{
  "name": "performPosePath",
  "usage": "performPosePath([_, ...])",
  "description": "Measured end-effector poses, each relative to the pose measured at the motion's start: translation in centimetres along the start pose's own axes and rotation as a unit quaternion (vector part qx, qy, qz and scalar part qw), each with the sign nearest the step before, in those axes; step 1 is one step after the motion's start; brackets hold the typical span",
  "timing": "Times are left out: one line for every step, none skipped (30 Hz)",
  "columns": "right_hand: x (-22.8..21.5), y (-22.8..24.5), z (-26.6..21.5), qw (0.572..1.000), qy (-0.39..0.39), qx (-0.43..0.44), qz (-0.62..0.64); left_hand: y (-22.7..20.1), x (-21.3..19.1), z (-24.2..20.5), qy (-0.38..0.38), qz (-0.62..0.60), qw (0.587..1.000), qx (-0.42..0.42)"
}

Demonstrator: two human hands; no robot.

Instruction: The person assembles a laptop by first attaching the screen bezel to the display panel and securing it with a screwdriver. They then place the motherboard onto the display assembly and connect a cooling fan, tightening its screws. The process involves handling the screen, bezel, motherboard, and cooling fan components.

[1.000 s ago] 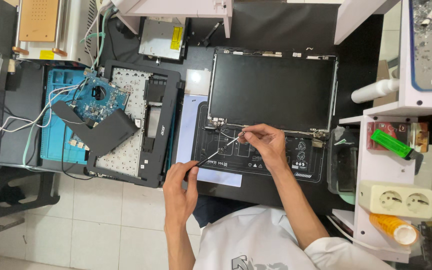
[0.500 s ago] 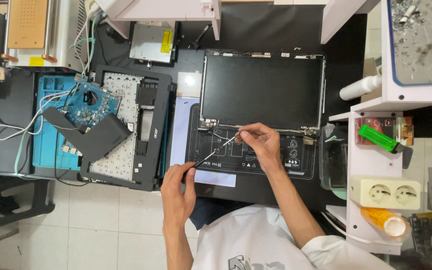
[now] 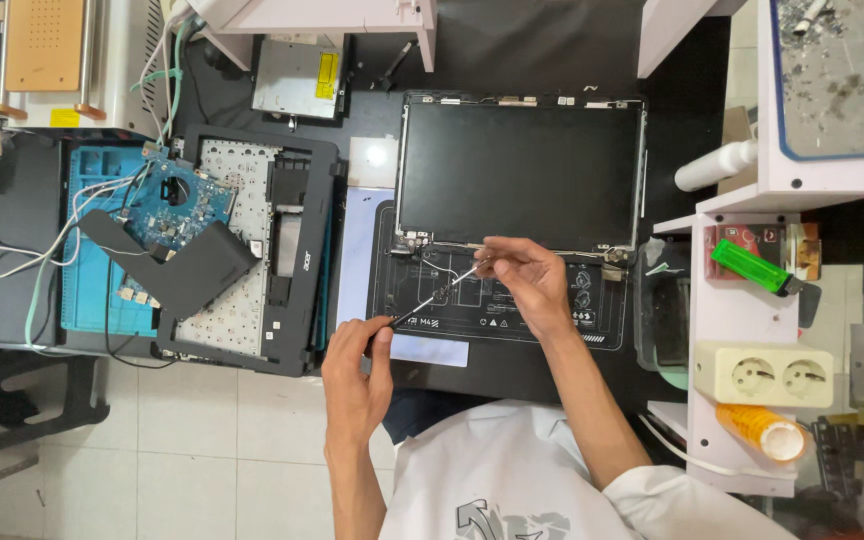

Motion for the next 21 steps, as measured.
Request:
performPosePath([-0.2, -0.2, 0.0, 1.000, 0.009, -0.001, -0.003, 0.0, 0.0, 0.1, 0.002, 0.000, 1.000, 0.004])
performPosePath([-0.4, -0.4, 0.0, 1.000, 0.018, -0.002, -0.006, -0.1, -0.1, 0.1, 0.005, 0.001, 1.000, 0.008])
performPosePath([-0.6, -0.5, 0.1, 1.000, 0.028, -0.005, -0.010, -0.2, -0.1, 0.2, 0.005, -0.002, 1.000, 0.006])
performPosePath([-0.7, -0.7, -0.1, 0.999, 0.033, -0.007, -0.002, -0.3, -0.3, 0.1, 0.006, -0.005, 1.000, 0.004])
performPosePath([-0.8, -0.8, -0.1, 0.999, 0.038, -0.011, 0.005, -0.5, -0.3, 0.3, 0.004, -0.008, 1.000, 0.004])
performPosePath([-0.9, -0.9, 0.2, 0.999, 0.044, -0.014, 0.012, -0.6, -0.3, 0.6, 0.001, -0.014, 1.000, 0.010])
performPosePath([-1.1, -1.0, 0.3, 0.999, 0.045, -0.020, 0.013, -0.7, -0.3, 0.6, 0.000, -0.019, 1.000, 0.012])
performPosePath([-1.4, -1.1, 0.5, 0.999, 0.046, -0.026, 0.014, -0.7, -0.3, 0.7, -0.002, -0.025, 1.000, 0.014])
performPosePath([-1.6, -1.2, 0.2, 0.999, 0.044, -0.025, 0.017, -0.7, -0.3, 0.5, 0.001, -0.027, 1.000, 0.011])
performPosePath([-1.8, -1.4, -0.2, 0.999, 0.039, -0.021, 0.017, -0.7, -0.2, 0.4, 0.004, -0.029, 1.000, 0.008])
performPosePath([-2.0, -1.4, 0.0, 0.999, 0.036, -0.021, 0.017, -0.5, -0.1, 0.7, 0.006, -0.030, 0.999, 0.009])
performPosePath([-2.2, -1.3, 0.1, 0.999, 0.032, -0.021, 0.018, -0.4, 0.0, 1.0, 0.005, -0.031, 0.999, 0.013])
performPosePath([-2.3, -1.3, 0.0, 0.999, 0.034, -0.023, 0.026, -0.4, 0.0, 0.9, 0.007, -0.031, 0.999, 0.013])
performPosePath([-2.5, -1.2, 0.0, 0.998, 0.036, -0.026, 0.034, -0.4, 0.1, 0.8, 0.009, -0.032, 0.999, 0.014])
performPosePath([-2.5, -1.2, 0.0, 0.998, 0.040, -0.029, 0.044, -0.4, 0.0, 0.6, 0.012, -0.030, 0.999, 0.010])
performPosePath([-2.3, -1.2, -0.5, 0.998, 0.036, -0.025, 0.038, -0.5, 0.0, 0.4, 0.015, -0.028, 0.999, 0.007])
performPosePath([-2.2, -1.0, -0.3, 0.999, 0.034, -0.029, 0.030, -0.5, 0.1, 0.9, 0.016, -0.029, 0.999, 0.013])
performPosePath([-2.2, -0.7, 0.0, 0.999, 0.032, -0.033, 0.022, -0.5, 0.1, 1.3, 0.013, -0.030, 0.999, 0.021])
performPosePath([-2.1, -0.5, 0.0, 0.999, 0.025, -0.036, 0.017, -0.6, 0.1, 1.3, 0.014, -0.032, 0.999, 0.026])
performPosePath([-2.1, -0.4, 0.1, 0.999, 0.017, -0.038, 0.011, -0.6, 0.1, 1.5, 0.015, -0.034, 0.999, 0.032])
performPosePath([-2.1, -0.3, -0.2, 0.999, 0.007, -0.038, 0.006, -0.7, 0.1, 1.3, 0.018, -0.034, 0.999, 0.027])
Point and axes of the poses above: each hand's wrist, its own z-axis towards the middle knuckle, its own x-axis out of the palm, y = z × x, the point moved 2 cm from there along z, towards the middle knuckle, and after that the axes turned 5 degrees about x, right-handed, at the moved point
